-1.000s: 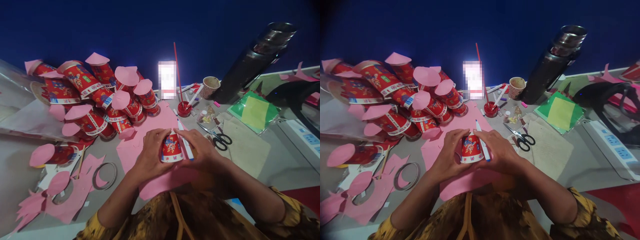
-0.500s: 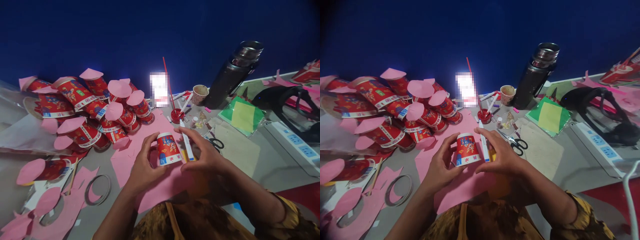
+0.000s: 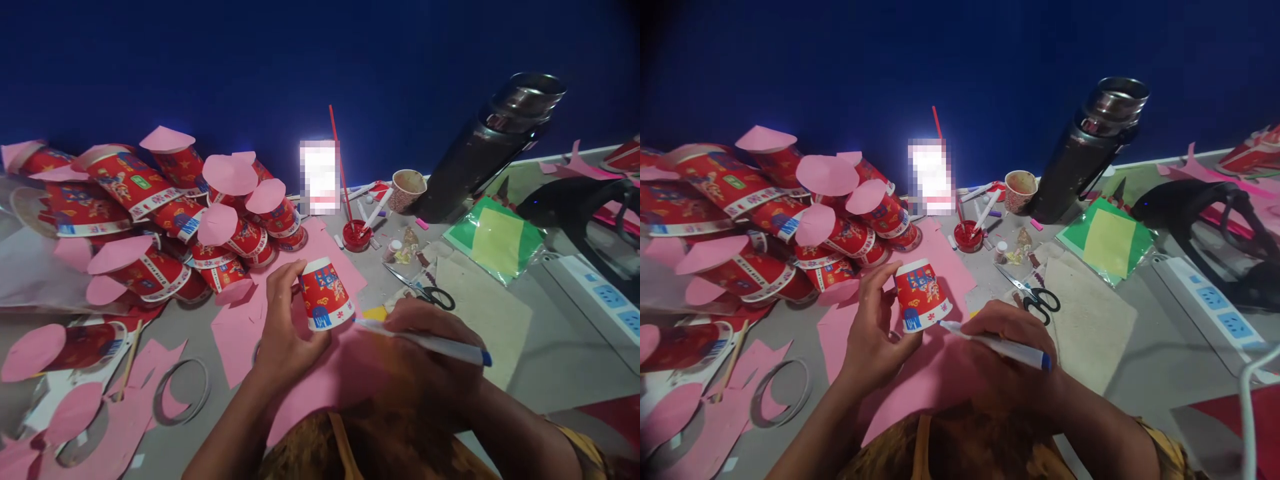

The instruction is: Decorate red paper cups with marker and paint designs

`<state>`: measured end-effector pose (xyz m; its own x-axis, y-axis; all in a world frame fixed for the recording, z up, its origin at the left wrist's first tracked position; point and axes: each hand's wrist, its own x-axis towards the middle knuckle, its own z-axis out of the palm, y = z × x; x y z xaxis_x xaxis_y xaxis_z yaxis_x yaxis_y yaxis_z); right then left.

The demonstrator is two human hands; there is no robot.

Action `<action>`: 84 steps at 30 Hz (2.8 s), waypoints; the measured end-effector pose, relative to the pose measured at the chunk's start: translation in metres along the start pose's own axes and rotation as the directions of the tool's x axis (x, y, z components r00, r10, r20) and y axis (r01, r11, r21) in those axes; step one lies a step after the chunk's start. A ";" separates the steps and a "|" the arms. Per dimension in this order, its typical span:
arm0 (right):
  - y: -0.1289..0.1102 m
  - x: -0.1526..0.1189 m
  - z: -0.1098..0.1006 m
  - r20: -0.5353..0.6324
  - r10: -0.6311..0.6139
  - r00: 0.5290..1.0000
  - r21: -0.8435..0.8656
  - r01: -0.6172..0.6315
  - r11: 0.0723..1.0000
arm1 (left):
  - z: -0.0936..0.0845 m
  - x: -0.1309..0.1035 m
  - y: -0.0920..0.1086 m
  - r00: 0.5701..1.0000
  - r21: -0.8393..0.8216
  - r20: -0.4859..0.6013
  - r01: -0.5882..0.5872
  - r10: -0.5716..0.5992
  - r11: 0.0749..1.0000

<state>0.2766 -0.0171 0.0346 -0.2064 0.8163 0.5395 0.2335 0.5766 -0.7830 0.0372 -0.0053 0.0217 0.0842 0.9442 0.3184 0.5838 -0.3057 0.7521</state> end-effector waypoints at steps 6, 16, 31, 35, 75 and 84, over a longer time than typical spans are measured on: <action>0.003 0.002 0.008 -0.008 -0.010 1.000 -0.071 0.009 0.997 | 0.002 0.000 -0.008 0.997 0.042 0.034 -0.075 0.074 0.996; 0.002 0.004 0.009 -0.009 -0.042 0.999 -0.092 0.041 0.995 | 0.003 -0.002 -0.006 0.994 0.047 0.038 -0.104 0.103 0.993; 0.002 0.007 0.009 0.016 -0.070 0.997 -0.082 0.071 0.994 | 0.004 -0.002 -0.007 0.990 0.034 0.060 -0.127 0.125 0.991; 0.003 0.007 0.008 0.030 -0.068 0.997 -0.072 0.070 0.995 | 0.005 -0.002 -0.006 0.991 0.043 0.066 -0.123 0.120 0.991; 0.005 0.003 0.010 -0.018 -0.049 0.999 -0.074 0.047 0.996 | 0.003 -0.002 -0.003 0.987 0.033 0.051 -0.153 0.151 0.988; 0.003 0.007 0.009 0.011 -0.062 0.998 -0.079 0.063 0.995 | 0.001 -0.002 -0.002 0.984 0.051 0.064 -0.168 0.165 0.984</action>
<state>0.2669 -0.0097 0.0329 -0.2312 0.7785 0.5835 0.2946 0.6276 -0.7206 0.0372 -0.0068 0.0190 0.2310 0.8869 0.4000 0.6016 -0.4533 0.6577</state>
